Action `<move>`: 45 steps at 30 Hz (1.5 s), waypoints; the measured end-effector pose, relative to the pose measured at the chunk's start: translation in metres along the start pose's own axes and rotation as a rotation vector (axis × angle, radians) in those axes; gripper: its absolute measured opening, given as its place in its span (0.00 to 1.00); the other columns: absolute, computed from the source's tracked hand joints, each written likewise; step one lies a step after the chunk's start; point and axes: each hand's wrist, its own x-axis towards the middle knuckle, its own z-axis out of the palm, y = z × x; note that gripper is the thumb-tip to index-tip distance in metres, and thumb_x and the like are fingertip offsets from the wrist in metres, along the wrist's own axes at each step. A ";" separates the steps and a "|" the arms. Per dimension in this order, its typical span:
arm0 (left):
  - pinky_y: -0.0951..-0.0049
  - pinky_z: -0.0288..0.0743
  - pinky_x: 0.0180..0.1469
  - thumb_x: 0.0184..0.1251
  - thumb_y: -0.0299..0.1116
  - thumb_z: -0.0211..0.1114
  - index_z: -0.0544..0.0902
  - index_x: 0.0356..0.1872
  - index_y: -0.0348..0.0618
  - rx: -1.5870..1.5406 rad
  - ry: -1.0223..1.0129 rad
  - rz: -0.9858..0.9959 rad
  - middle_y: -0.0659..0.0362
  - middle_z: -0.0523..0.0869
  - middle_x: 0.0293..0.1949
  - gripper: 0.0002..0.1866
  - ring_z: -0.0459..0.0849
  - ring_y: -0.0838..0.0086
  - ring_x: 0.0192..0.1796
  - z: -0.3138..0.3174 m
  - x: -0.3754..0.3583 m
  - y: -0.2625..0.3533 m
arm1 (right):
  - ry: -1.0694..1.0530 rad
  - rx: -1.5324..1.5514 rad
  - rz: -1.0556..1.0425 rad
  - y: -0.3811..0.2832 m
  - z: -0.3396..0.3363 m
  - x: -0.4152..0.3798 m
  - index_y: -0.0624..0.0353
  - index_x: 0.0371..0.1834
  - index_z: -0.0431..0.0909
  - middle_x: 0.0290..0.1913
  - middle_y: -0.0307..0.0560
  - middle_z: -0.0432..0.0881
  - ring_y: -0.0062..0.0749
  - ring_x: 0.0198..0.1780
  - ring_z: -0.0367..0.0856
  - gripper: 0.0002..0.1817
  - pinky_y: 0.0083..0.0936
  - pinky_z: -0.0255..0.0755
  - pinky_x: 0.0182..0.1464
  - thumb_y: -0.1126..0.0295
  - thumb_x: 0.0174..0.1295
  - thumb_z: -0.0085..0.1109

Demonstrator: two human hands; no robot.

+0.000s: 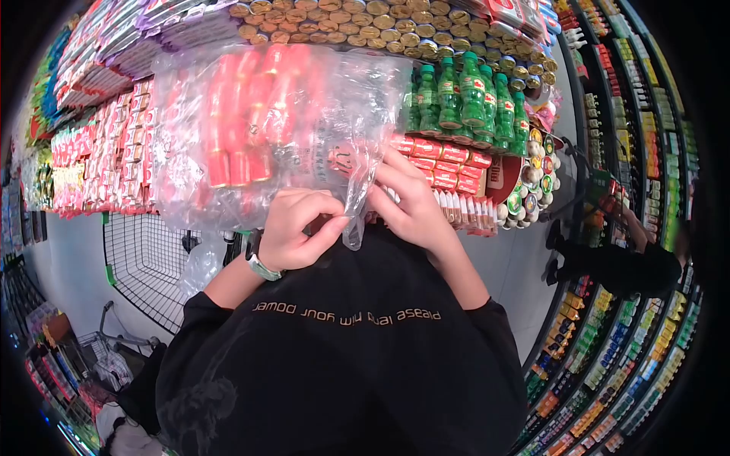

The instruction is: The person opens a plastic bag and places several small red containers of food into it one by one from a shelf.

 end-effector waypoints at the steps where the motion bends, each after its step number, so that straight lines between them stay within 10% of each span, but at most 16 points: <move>1: 0.72 0.68 0.24 0.61 0.24 0.69 0.81 0.33 0.41 -0.005 0.003 -0.008 0.59 0.81 0.22 0.04 0.78 0.70 0.19 0.001 -0.001 0.001 | 0.000 -0.049 -0.042 0.002 0.003 0.001 0.60 0.62 0.80 0.65 0.56 0.76 0.51 0.63 0.79 0.22 0.34 0.75 0.61 0.81 0.63 0.60; 11: 0.76 0.72 0.23 0.64 0.23 0.66 0.80 0.33 0.41 -0.046 -0.061 -0.027 0.61 0.85 0.19 0.03 0.83 0.74 0.19 0.002 -0.003 0.006 | -0.286 -0.309 -0.157 0.013 0.030 0.036 0.55 0.61 0.80 0.69 0.57 0.73 0.53 0.63 0.79 0.22 0.42 0.76 0.61 0.69 0.62 0.62; 14: 0.77 0.75 0.25 0.64 0.22 0.66 0.80 0.33 0.40 -0.050 -0.067 -0.029 0.60 0.85 0.20 0.03 0.86 0.74 0.21 0.003 -0.004 0.005 | -0.344 -0.075 0.313 -0.007 0.036 0.056 0.53 0.61 0.80 0.69 0.56 0.73 0.53 0.61 0.79 0.21 0.43 0.77 0.60 0.66 0.64 0.58; 17: 0.77 0.76 0.25 0.64 0.22 0.66 0.80 0.33 0.40 -0.073 -0.089 -0.039 0.60 0.86 0.20 0.03 0.86 0.73 0.21 0.001 -0.003 0.007 | -0.248 -0.477 -0.368 0.023 0.055 0.050 0.60 0.63 0.76 0.61 0.58 0.79 0.54 0.51 0.82 0.28 0.42 0.81 0.50 0.63 0.58 0.59; 29: 0.73 0.71 0.25 0.62 0.23 0.70 0.81 0.33 0.41 -0.089 -0.023 -0.012 0.60 0.84 0.23 0.04 0.81 0.71 0.20 0.004 -0.006 0.005 | -0.478 -0.548 -0.119 0.010 0.060 0.061 0.59 0.61 0.80 0.61 0.57 0.79 0.53 0.56 0.80 0.24 0.43 0.75 0.58 0.66 0.60 0.57; 41: 0.72 0.70 0.24 0.62 0.22 0.69 0.80 0.34 0.41 -0.115 -0.042 -0.015 0.59 0.83 0.22 0.05 0.81 0.70 0.20 0.003 -0.005 0.000 | -0.152 -0.341 -0.135 0.046 0.080 0.053 0.46 0.60 0.82 0.55 0.56 0.78 0.54 0.55 0.76 0.22 0.46 0.71 0.58 0.63 0.61 0.59; 45: 0.72 0.69 0.24 0.61 0.22 0.69 0.79 0.35 0.41 -0.120 -0.060 -0.014 0.59 0.82 0.22 0.06 0.80 0.71 0.19 0.006 -0.009 -0.004 | -0.092 -0.485 -0.405 0.031 0.061 0.050 0.56 0.48 0.82 0.54 0.57 0.79 0.57 0.54 0.77 0.17 0.51 0.70 0.61 0.60 0.59 0.61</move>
